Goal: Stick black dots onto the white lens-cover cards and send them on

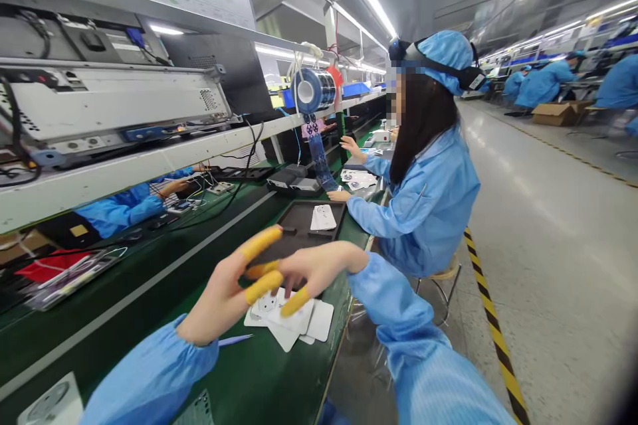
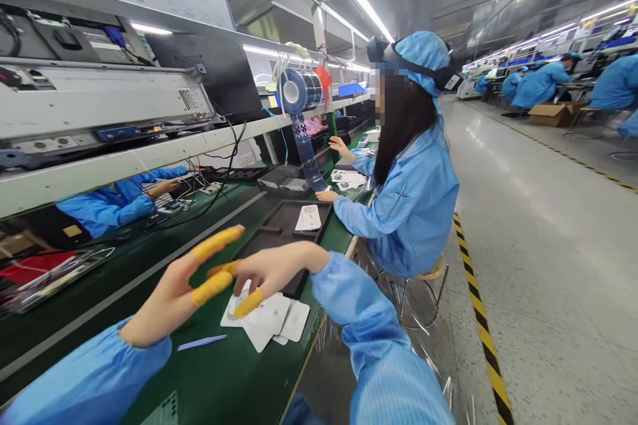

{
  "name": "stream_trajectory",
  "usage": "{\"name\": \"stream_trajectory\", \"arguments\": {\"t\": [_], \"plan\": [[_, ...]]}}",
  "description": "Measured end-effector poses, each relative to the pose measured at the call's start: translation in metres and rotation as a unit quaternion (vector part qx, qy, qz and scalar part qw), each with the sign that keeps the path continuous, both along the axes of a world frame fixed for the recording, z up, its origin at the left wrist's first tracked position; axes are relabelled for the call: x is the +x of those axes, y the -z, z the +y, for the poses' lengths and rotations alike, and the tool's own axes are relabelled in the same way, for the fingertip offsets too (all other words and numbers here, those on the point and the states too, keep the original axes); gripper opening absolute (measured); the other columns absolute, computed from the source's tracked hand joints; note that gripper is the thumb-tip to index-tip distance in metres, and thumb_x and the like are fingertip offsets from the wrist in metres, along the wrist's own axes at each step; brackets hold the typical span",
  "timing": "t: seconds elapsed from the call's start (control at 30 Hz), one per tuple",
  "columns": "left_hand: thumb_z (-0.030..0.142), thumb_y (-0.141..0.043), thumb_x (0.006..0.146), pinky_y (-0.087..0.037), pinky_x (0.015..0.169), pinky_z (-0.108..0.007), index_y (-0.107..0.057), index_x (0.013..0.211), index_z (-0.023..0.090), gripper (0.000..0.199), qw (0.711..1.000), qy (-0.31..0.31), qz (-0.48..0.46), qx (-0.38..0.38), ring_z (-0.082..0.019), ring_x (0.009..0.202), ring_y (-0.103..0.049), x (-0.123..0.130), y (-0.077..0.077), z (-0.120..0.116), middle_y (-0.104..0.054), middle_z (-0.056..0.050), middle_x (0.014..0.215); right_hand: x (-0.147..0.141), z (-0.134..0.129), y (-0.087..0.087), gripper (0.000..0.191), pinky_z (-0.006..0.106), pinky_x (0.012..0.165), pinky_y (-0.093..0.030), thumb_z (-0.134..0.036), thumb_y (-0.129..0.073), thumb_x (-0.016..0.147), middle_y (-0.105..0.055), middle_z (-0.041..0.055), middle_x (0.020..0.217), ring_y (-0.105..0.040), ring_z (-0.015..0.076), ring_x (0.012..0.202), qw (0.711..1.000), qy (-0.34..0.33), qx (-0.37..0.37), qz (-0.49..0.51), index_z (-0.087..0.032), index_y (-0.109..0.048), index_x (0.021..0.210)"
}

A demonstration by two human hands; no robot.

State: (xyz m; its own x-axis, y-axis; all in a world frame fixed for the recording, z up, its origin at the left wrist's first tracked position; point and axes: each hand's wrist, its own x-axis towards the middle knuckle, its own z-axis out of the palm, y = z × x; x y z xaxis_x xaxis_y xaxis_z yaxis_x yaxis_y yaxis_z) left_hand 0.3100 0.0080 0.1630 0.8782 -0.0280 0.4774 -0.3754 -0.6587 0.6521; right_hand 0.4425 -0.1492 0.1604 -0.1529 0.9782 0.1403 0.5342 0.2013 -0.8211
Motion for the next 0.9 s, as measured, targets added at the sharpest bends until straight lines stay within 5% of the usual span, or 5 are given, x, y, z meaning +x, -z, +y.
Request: {"name": "stream_trajectory", "arguments": {"t": [0.13, 0.27, 0.47, 0.57, 0.9], "plan": [[0.023, -0.068, 0.079, -0.061, 0.063, -0.028, -0.066, 0.121, 0.028, 0.043, 0.991, 0.085, 0.102, 0.024, -0.023, 0.075, -0.074, -0.021, -0.004, -0.007, -0.076, -0.008, 0.097, -0.028, 0.015, 0.005, 0.041, 0.018, 0.064, -0.054, -0.032, -0.081, 0.062, -0.071, 0.0028, 0.095, -0.070, 0.0121, 0.075, 0.990, -0.115, -0.069, 0.040, -0.016, -0.061, 0.094], [0.018, -0.072, 0.073, -0.061, 0.063, -0.026, -0.078, 0.098, 0.027, 0.028, 0.999, 0.015, 0.009, 0.031, -0.025, 0.073, -0.075, -0.052, 0.013, 0.004, -0.077, -0.009, 0.090, -0.041, 0.006, 0.008, 0.056, 0.016, 0.064, -0.053, -0.031, -0.081, 0.064, -0.073, 0.0019, 0.094, -0.070, 0.0096, 0.069, 0.974, -0.180, -0.077, 0.111, -0.018, -0.057, 0.113], [0.017, -0.077, 0.067, -0.062, 0.069, -0.033, -0.069, 0.117, 0.024, 0.051, 0.986, -0.021, 0.110, -0.124, -0.027, 0.085, -0.074, -0.082, -0.006, -0.011, -0.072, -0.013, 0.110, -0.055, 0.020, 0.009, 0.050, 0.019, 0.065, -0.055, -0.033, -0.081, 0.063, -0.071, 0.0045, 0.102, -0.071, 0.0128, 0.076, 0.969, -0.195, -0.077, 0.128, -0.018, -0.063, 0.107], [0.016, -0.075, 0.069, -0.061, 0.067, -0.030, -0.078, 0.096, 0.025, 0.029, 0.987, -0.045, 0.094, -0.121, -0.026, 0.076, -0.074, -0.089, -0.006, -0.008, -0.076, -0.012, 0.096, -0.063, 0.032, 0.010, 0.058, 0.023, 0.074, -0.056, -0.033, -0.081, 0.064, -0.069, 0.0069, 0.110, -0.070, 0.0137, 0.081, 0.959, -0.236, -0.097, 0.120, -0.019, -0.060, 0.116], [0.017, -0.065, 0.081, -0.059, 0.071, -0.028, -0.076, 0.103, 0.027, 0.026, 0.989, -0.084, 0.088, -0.087, -0.022, 0.078, -0.074, -0.161, 0.053, 0.010, -0.077, -0.009, 0.091, -0.090, 0.048, 0.066, 0.090, 0.034, 0.093, -0.051, -0.032, -0.081, 0.068, -0.059, 0.0140, 0.130, -0.066, 0.0166, 0.103, 0.908, -0.326, -0.163, 0.207, -0.026, -0.032, 0.144]]}}
